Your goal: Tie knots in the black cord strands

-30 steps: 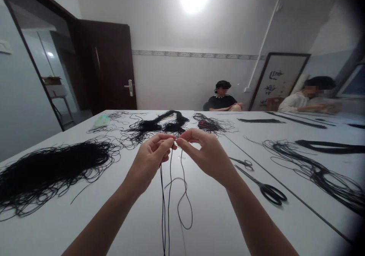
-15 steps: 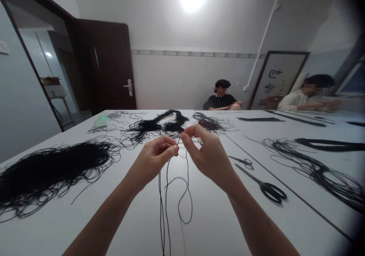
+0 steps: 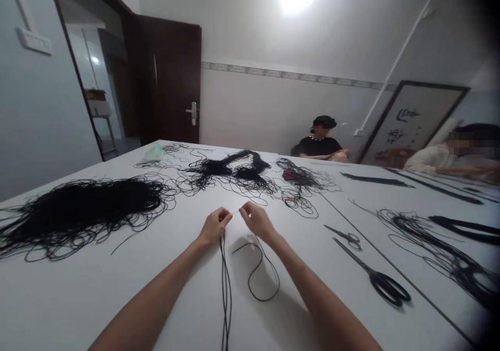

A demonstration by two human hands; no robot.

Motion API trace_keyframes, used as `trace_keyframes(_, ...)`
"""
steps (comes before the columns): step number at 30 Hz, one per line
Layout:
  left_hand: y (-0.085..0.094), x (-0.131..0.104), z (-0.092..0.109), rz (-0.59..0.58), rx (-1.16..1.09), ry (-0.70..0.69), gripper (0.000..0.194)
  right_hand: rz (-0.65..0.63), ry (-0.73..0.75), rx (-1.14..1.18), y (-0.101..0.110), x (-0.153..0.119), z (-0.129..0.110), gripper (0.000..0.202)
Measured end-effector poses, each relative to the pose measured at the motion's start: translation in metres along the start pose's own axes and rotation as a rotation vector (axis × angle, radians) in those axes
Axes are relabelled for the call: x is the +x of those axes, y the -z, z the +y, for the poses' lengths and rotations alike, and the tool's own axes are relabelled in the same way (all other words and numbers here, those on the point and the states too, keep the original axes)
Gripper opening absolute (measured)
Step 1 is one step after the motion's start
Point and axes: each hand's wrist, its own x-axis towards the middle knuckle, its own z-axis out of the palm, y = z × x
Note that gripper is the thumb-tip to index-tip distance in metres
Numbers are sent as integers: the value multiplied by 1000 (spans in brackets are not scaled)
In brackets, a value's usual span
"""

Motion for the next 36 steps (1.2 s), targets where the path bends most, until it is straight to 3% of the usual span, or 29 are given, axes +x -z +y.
trace_keyframes(3, -5, 1, -25, 6, 24, 43, 23, 12, -60, 91, -35, 0, 27, 24)
trace_keyframes(6, -6, 3, -31, -14, 34, 67, 23, 40, -119, 175, -48, -2, 39, 26)
trace_keyframes(20, -4, -2, -22, -64, 145, 74, 20, 0, -182, 389, -47, 0, 50, 26)
trace_keyframes(29, -3, -3, -25, -29, 129, 76, 23, 29, -124, 484, -60, 4, 56, 25)
trace_keyframes(36, -1, 1, -24, -33, 66, 133, 22, 0, -183, 519, -53, 3, 52, 24)
